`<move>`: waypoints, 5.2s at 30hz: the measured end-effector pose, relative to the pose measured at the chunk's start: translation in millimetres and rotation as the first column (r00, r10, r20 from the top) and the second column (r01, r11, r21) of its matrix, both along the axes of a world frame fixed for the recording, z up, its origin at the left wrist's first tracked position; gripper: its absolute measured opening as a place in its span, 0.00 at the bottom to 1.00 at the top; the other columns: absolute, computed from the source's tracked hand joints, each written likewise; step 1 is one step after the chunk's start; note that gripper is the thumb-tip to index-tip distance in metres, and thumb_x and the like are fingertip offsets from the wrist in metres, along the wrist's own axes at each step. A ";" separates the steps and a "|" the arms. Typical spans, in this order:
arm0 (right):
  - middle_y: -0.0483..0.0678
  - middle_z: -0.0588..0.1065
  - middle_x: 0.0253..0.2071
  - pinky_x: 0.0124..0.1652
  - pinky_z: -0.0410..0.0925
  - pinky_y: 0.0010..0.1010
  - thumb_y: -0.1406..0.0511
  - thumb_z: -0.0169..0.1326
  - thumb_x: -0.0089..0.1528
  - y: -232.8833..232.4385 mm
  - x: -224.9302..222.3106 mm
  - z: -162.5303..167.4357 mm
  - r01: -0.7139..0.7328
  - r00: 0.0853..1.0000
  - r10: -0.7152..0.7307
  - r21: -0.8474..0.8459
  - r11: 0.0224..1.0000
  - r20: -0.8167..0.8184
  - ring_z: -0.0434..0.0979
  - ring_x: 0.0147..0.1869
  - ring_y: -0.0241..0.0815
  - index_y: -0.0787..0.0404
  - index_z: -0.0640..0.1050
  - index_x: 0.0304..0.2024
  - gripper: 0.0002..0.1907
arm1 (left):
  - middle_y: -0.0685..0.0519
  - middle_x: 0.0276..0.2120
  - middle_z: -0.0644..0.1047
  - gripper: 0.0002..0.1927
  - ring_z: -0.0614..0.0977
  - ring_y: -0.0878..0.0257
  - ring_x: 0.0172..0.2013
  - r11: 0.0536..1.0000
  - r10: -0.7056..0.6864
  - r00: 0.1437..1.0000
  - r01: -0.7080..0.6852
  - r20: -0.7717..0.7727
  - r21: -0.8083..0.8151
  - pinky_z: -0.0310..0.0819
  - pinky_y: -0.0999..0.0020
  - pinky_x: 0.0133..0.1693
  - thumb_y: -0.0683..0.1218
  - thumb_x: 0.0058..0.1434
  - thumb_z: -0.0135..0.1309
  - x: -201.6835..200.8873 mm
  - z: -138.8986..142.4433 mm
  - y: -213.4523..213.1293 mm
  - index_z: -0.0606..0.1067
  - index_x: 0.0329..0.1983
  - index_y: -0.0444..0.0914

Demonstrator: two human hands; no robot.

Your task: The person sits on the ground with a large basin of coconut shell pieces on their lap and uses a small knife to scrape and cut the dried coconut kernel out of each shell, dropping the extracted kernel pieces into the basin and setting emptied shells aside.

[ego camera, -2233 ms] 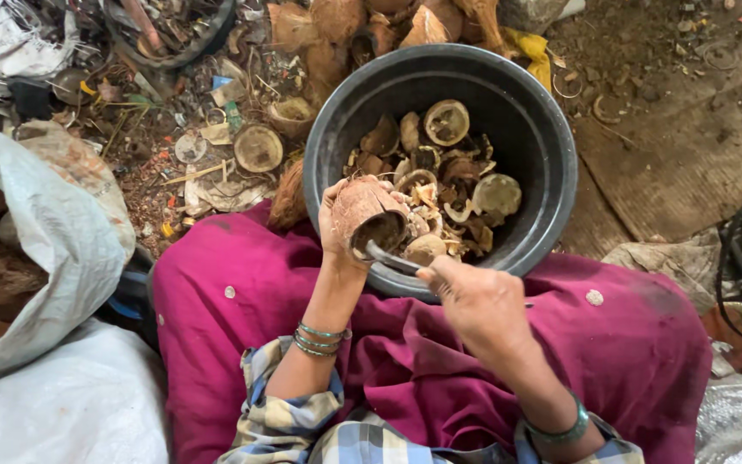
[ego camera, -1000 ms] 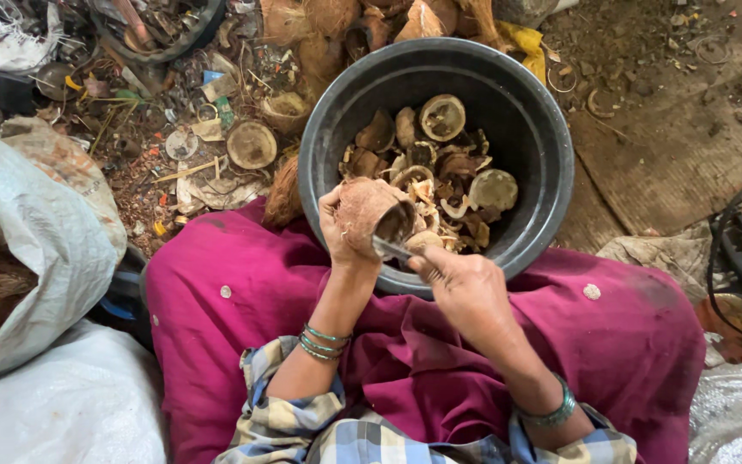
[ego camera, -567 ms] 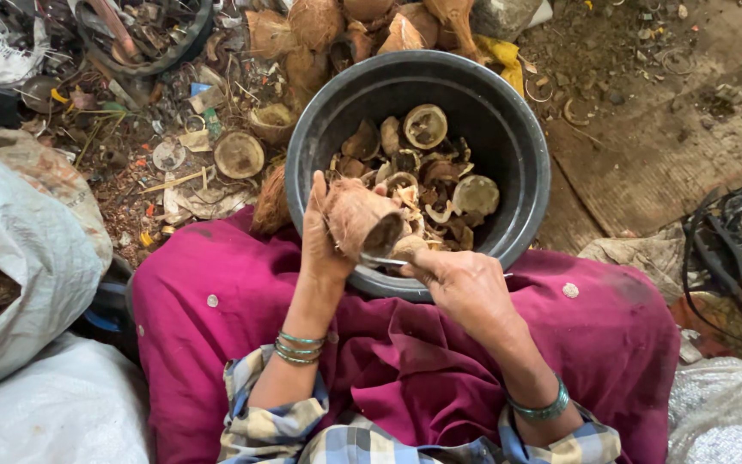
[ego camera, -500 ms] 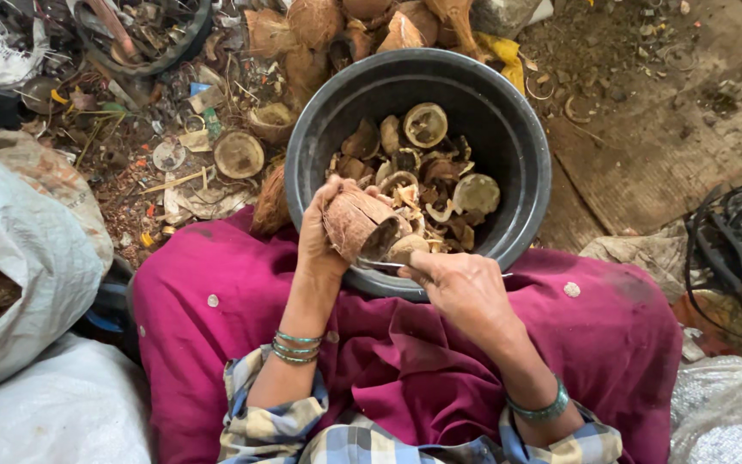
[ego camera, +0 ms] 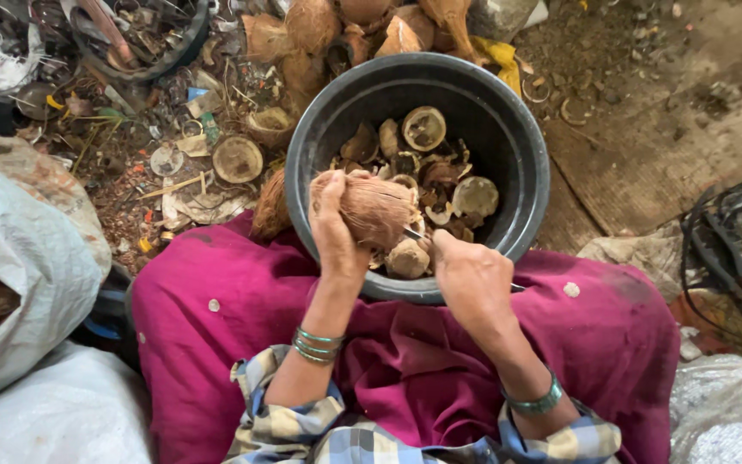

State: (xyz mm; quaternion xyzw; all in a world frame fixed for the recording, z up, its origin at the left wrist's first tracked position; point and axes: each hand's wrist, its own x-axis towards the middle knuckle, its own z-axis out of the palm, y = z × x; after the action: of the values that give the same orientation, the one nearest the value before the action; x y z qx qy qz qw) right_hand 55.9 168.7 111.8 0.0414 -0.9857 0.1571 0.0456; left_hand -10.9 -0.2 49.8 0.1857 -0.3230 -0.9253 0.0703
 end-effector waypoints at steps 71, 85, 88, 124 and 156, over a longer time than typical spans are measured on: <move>0.52 0.81 0.37 0.34 0.73 0.35 0.65 0.59 0.62 27.0 16.8 46.6 -0.164 0.986 0.156 -0.386 0.908 -0.051 0.83 0.36 0.51 0.60 0.82 0.45 0.10 | 0.41 0.41 0.78 0.21 0.80 0.43 0.47 0.744 -0.346 0.910 0.416 -0.230 0.523 0.80 0.45 0.49 0.57 0.68 0.49 -14.5 -24.7 -47.3 0.76 0.43 0.34; 0.53 0.80 0.31 0.35 0.72 0.32 0.64 0.58 0.65 35.1 1.4 34.6 0.015 0.999 0.013 -0.534 0.845 0.049 0.84 0.32 0.43 0.62 0.81 0.47 0.10 | 0.47 0.51 0.81 0.23 0.81 0.53 0.53 0.905 -0.230 0.972 0.230 -0.042 0.358 0.79 0.53 0.55 0.57 0.66 0.53 -8.9 -22.8 -49.0 0.78 0.55 0.36; 0.54 0.80 0.31 0.34 0.72 0.32 0.65 0.58 0.64 34.3 3.4 32.5 0.004 0.999 0.025 -0.538 0.843 0.047 0.84 0.33 0.43 0.62 0.81 0.47 0.10 | 0.43 0.47 0.82 0.34 0.83 0.50 0.51 0.896 -0.218 0.976 0.196 0.012 0.399 0.82 0.52 0.53 0.68 0.59 0.51 -7.8 -13.2 -44.7 0.78 0.52 0.34; 0.48 0.72 0.27 0.32 0.69 0.40 0.69 0.59 0.57 15.8 11.9 28.8 -0.287 0.958 0.284 -0.109 0.952 -0.042 0.76 0.33 0.48 0.49 0.82 0.52 0.20 | 0.40 0.44 0.80 0.38 0.84 0.49 0.46 0.919 -0.275 0.961 0.268 -0.019 0.287 0.82 0.52 0.50 0.72 0.63 0.50 -15.7 -21.2 -35.1 0.73 0.52 0.33; 0.46 0.73 0.28 0.34 0.69 0.38 0.71 0.56 0.56 8.1 18.2 29.7 -0.324 0.940 0.320 -0.011 0.946 -0.120 0.76 0.34 0.46 0.56 0.82 0.45 0.15 | 0.36 0.48 0.80 0.23 0.80 0.46 0.49 0.857 -0.384 0.915 0.403 -0.124 0.322 0.79 0.52 0.51 0.56 0.64 0.57 -11.2 -9.7 -27.0 0.76 0.54 0.37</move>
State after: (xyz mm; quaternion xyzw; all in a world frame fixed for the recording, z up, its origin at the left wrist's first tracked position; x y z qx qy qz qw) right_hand 74.1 176.8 141.6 0.2105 -0.9588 0.1746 0.0773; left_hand -22.1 -27.2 40.2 0.0993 -0.1870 -0.9666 -0.1444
